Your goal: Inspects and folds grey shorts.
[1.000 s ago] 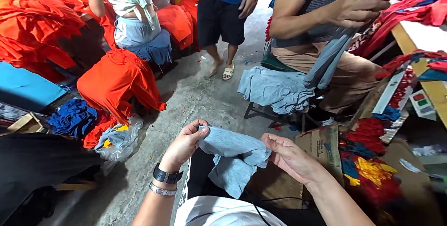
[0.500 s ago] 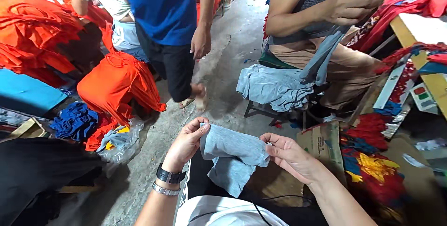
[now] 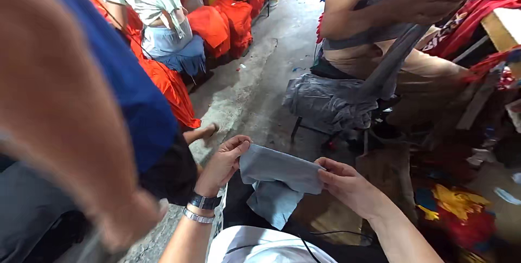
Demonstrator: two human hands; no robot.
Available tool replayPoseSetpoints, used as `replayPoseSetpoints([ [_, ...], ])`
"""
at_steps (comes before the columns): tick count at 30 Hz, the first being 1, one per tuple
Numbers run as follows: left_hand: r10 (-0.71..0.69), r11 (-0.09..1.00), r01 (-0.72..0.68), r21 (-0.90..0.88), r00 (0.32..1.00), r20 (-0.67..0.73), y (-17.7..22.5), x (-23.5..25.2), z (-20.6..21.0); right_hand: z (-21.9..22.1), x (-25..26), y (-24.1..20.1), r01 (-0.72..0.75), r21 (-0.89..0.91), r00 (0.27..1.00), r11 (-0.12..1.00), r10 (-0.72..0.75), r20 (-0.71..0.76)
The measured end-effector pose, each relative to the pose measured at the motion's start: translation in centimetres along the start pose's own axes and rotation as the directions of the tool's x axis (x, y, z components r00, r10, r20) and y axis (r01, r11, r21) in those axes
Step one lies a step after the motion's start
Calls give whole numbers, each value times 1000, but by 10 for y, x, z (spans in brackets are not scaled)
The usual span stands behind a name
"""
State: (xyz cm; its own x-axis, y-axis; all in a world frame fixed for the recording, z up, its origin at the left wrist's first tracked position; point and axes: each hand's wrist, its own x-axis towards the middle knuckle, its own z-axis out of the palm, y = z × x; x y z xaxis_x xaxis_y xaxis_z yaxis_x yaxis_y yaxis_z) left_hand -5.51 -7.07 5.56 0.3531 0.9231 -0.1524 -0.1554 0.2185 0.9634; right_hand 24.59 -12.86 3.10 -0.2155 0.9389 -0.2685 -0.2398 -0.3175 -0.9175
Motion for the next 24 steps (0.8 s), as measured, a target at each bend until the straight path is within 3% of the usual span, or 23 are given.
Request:
replayPoseSetpoints([
  [5, 28, 1000, -29, 13, 999, 36, -1, -1, -2, -4, -2, -1, -1, -18, 1000, 1000, 2, 27],
  [9, 92, 995, -94, 22, 992, 87, -2, -3, -5, -1, -4, 0, 62, -96, 996, 993, -68, -58],
  [13, 110, 994, -110, 1, 994, 13, 6, 1, -1, 11, -5, 2, 161, -76, 982, 984, -167, -92],
  [16, 40, 998, -41, -38, 998, -40, -3, 5, -9, 20, -3, 1, 180, -46, 979, 983, -183, -90],
  [18, -84, 986, 92, 140, 995, -60, -21, 5, -20, 26, 1, -2, 176, -23, 979, 984, -177, -97],
  [20, -222, 856, 221, 468, 974, -52, -54, 1, -31, 30, 3, -3, 162, -7, 981, 987, -161, -111],
  [22, -348, 674, 246, 696, 937, 5, -87, -1, -29, 33, 5, -4, 152, -3, 982, 988, -151, -110],
  [24, -412, 551, 188, 813, 909, 69, -118, -12, -16, 35, 7, -2, 142, 12, 984, 990, -140, -110],
])
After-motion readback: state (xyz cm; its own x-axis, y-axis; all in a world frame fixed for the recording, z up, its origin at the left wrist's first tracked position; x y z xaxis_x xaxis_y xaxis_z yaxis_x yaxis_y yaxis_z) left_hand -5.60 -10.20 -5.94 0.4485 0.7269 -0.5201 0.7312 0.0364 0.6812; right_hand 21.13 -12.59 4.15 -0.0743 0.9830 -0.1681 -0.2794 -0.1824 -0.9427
